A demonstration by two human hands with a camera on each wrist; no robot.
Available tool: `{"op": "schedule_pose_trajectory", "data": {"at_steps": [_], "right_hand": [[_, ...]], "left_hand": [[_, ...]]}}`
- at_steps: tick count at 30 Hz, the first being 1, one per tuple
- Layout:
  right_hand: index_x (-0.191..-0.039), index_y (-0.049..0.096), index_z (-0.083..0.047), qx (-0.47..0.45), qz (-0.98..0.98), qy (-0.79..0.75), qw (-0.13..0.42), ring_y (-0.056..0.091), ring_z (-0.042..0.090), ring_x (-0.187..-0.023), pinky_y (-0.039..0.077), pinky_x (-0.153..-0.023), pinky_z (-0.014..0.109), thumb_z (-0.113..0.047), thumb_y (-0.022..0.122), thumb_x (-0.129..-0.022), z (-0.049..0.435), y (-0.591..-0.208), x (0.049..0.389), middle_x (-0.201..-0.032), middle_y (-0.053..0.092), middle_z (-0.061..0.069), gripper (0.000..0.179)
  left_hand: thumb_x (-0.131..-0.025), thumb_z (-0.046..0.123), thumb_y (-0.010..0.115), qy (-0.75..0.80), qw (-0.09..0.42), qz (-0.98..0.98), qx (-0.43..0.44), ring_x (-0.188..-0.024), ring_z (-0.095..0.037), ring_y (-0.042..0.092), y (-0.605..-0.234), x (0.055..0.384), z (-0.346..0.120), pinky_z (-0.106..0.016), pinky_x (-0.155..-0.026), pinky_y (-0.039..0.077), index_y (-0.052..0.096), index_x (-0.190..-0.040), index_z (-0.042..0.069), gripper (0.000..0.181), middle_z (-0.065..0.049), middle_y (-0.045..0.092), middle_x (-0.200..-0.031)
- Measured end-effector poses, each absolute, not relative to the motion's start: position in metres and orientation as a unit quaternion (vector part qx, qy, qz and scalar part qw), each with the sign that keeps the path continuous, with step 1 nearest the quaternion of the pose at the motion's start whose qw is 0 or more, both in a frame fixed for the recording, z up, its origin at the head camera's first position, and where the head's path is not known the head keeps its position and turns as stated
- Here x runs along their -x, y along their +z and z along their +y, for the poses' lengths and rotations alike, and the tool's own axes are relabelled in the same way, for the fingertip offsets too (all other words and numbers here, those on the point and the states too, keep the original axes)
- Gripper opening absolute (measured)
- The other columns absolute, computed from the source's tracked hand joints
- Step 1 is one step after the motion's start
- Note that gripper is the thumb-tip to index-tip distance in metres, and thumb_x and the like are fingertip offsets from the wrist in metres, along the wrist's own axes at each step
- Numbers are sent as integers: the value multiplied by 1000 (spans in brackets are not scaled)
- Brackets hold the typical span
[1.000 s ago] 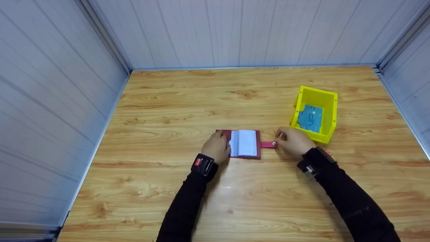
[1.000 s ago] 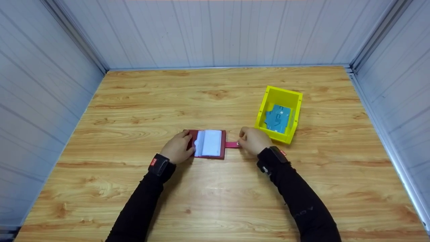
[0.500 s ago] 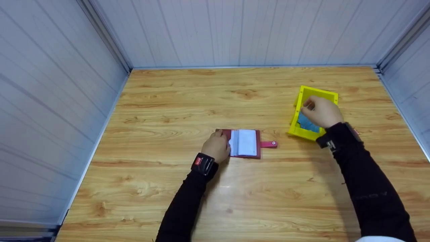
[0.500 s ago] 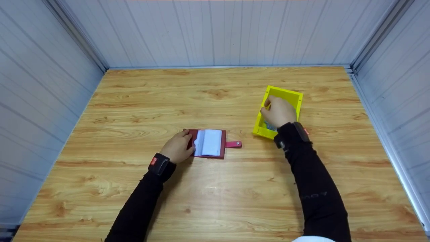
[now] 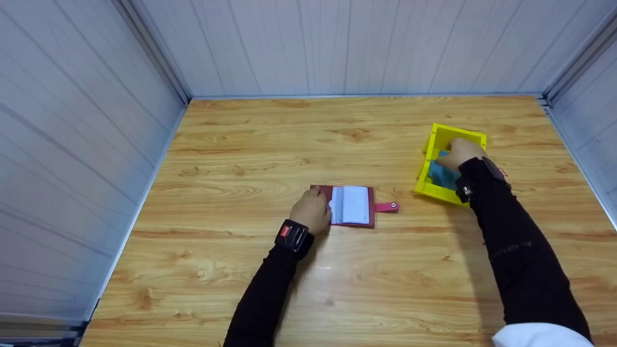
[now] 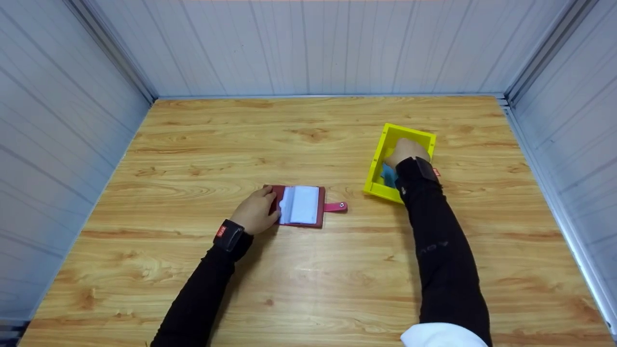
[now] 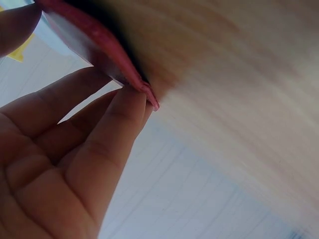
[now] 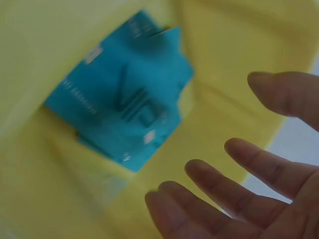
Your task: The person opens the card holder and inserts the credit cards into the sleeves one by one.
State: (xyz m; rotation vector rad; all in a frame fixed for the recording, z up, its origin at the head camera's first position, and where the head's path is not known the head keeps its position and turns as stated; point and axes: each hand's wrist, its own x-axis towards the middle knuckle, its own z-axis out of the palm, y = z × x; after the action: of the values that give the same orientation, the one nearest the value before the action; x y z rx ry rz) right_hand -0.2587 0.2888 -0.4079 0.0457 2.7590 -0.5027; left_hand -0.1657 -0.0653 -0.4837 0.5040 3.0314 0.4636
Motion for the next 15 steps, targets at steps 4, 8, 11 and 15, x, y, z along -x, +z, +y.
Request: {"op": "schedule_pose_trajectory", "data": {"at_steps": [4,8,11,15], "right_hand": [[-110,57,10,-31,967,-165,190,49,33,-83,43,-76,43,-24,63,-90,286,-410,262,-99,55,24,40],[-97,58,5,-40,963,-159,215,47,27,-75,41,-69,36,-20,69,-86,283,-411,264,-83,51,12,29],[-96,60,4,-45,959,-154,235,49,26,-74,43,-65,34,-17,71,-84,281,-412,263,-79,51,9,27],[-92,59,3,-50,956,-144,250,49,26,-74,45,-63,32,-15,72,-82,280,-417,263,-78,50,9,24]], "left_hand": [[-93,18,60,148,14,976,-161,-127,-39,54,-484,166,-65,-43,-107,45,63,-118,-11,39,-28,54,-137],[-93,18,60,150,15,976,-158,-126,-39,54,-485,167,-66,-44,-108,44,62,-120,-11,40,-27,54,-138],[-93,18,59,151,19,976,-156,-127,-39,53,-486,167,-65,-43,-108,44,61,-122,-12,41,-28,53,-138],[-93,17,58,152,21,976,-157,-127,-39,53,-486,167,-65,-43,-108,43,61,-122,-11,41,-28,53,-138]]}}
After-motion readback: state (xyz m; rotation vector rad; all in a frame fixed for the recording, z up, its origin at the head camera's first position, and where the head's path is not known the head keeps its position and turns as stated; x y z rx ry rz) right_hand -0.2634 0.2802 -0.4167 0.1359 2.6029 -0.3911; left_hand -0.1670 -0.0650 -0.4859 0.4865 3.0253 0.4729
